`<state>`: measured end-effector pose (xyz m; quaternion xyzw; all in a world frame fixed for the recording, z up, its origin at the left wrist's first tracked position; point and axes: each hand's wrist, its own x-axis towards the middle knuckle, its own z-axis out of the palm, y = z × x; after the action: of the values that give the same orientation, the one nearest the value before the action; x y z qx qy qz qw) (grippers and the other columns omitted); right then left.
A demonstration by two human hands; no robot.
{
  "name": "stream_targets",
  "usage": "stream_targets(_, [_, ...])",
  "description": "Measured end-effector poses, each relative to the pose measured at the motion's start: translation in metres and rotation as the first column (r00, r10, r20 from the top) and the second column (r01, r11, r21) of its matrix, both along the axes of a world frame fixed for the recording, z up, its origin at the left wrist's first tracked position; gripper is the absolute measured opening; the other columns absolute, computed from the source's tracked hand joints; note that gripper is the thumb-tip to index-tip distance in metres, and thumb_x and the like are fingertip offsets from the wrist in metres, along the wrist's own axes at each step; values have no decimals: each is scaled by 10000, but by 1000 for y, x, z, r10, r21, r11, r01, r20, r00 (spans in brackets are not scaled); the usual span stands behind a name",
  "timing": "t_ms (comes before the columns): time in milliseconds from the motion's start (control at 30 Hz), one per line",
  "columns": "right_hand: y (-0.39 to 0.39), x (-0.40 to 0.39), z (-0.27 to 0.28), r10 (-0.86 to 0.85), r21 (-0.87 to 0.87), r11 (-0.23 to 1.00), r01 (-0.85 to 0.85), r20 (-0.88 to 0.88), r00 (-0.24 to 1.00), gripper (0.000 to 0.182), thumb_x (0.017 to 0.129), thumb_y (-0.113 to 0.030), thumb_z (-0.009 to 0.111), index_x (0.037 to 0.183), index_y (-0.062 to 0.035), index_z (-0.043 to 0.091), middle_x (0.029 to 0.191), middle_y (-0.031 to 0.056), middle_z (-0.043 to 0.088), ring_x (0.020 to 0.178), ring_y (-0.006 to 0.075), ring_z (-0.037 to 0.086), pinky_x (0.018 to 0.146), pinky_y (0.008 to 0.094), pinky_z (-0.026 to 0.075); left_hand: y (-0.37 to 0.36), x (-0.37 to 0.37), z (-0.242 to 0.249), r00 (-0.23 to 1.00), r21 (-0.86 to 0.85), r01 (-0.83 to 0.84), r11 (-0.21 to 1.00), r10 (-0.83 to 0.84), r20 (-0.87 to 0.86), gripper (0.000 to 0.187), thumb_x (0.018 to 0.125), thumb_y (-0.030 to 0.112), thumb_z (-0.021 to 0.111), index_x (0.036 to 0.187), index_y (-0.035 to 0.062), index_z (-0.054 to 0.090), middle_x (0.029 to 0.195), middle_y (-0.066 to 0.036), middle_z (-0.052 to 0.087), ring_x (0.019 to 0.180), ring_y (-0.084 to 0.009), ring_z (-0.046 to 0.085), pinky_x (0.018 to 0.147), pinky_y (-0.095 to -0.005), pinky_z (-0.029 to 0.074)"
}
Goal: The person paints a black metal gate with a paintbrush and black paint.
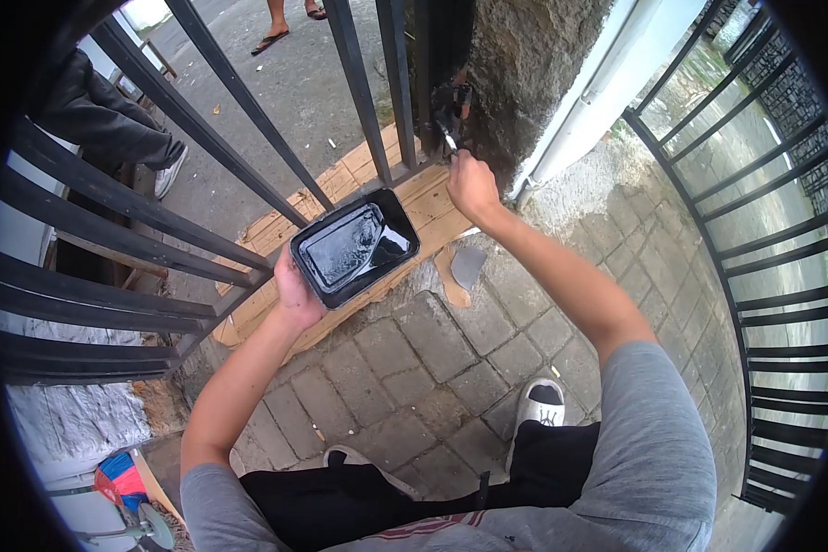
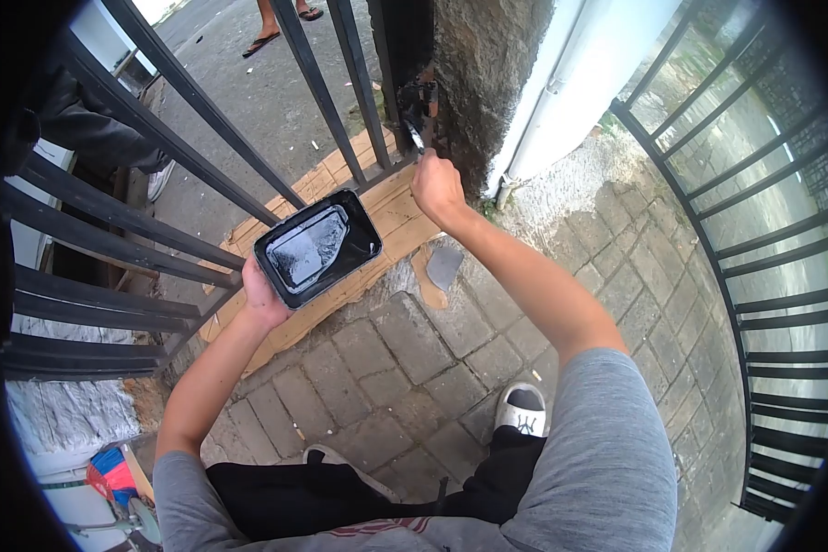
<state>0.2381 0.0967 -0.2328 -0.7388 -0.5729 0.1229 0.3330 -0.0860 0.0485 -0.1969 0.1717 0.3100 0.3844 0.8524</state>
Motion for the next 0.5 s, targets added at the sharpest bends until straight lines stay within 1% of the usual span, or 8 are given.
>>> stream_targets(67, [-5, -6, 18, 71, 36, 997, -72, 30, 997, 277, 1070, -207, 465, 1128, 49, 557, 886, 373, 677, 889, 571, 662, 815, 629, 532, 1, -1, -2, 1000, 2, -4, 1000, 4, 0, 701, 1009, 553, 358, 1460, 58, 568, 1450, -180, 604, 1287, -388, 604, 1069, -581, 497])
stream_targets(100, [-7, -4, 23, 79, 40, 996, -80, 19, 997, 279, 1070, -207, 465, 1125, 50, 558, 885, 376, 675, 890, 572, 661, 819, 629, 530, -1, 0, 1, 1000, 1, -6, 1000, 6, 1, 702, 1009, 555, 358, 1462, 60, 567, 1451, -181, 603, 1289, -389, 602, 1065, -583, 500])
stream_targets(167, [-11, 1, 31, 94, 44, 995, -94, -2, 996, 283, 1070, -208, 465, 1119, 53, 562, 882, 381, 671, 893, 576, 658, 827, 629, 526, -5, 0, 8, 1000, -3, -11, 1000, 11, 2, 690, 1032, 531, 336, 1464, 41, 557, 1456, -174, 605, 1295, -363, 604, 1111, -532, 475])
stream_targets(200, [-8, 4, 25, 94, 26, 995, -94, -2, 996, 284, 1070, -209, 465, 1119, 53, 562, 880, 380, 670, 892, 576, 657, 827, 630, 525, -6, 2, 12, 1000, -4, -15, 1000, 15, 5, 684, 1044, 519, 326, 1466, 31, 551, 1459, -171, 606, 1298, -349, 604, 1134, -507, 462])
stream_targets(267, [-2, 6, 14, 96, -15, 995, -97, -3, 995, 285, 1070, -210, 465, 1121, 52, 562, 876, 379, 668, 891, 576, 655, 827, 631, 522, -2, -4, 4, 999, 18, 14, 1000, -15, 30, 678, 1045, 514, 332, 1462, 28, 554, 1461, -172, 604, 1297, -352, 604, 1135, -507, 460])
stream_targets(300, [-3, 3, 16, 94, -5, 996, -94, -8, 996, 286, 1070, -211, 465, 1122, 52, 562, 877, 380, 668, 891, 576, 655, 825, 631, 522, -1, -5, 2, 999, 30, 27, 999, -28, 42, 675, 1045, 511, 336, 1460, 26, 555, 1461, -173, 603, 1296, -353, 603, 1136, -507, 459])
stream_targets(433, [-8, -4, 25, 71, 50, 996, -69, -51, 996, 289, 1069, -213, 466, 1137, 50, 565, 882, 380, 669, 891, 577, 654, 822, 633, 522, -4, 1, 4, 999, 8, -26, 1000, 26, 22, 665, 1045, 500, 350, 1457, 20, 556, 1456, -178, 605, 1292, -361, 603, 1136, -509, 459])
stream_targets(500, [-7, 1, 23, 52, 58, 997, -48, -67, 996, 292, 1068, -213, 467, 1141, 49, 573, 884, 381, 669, 890, 578, 655, 825, 631, 523, -6, 1, 4, 1000, 7, -13, 1000, 12, 18, 671, 1046, 505, 340, 1460, 22, 553, 1456, -179, 604, 1295, -360, 602, 1136, -512, 459])
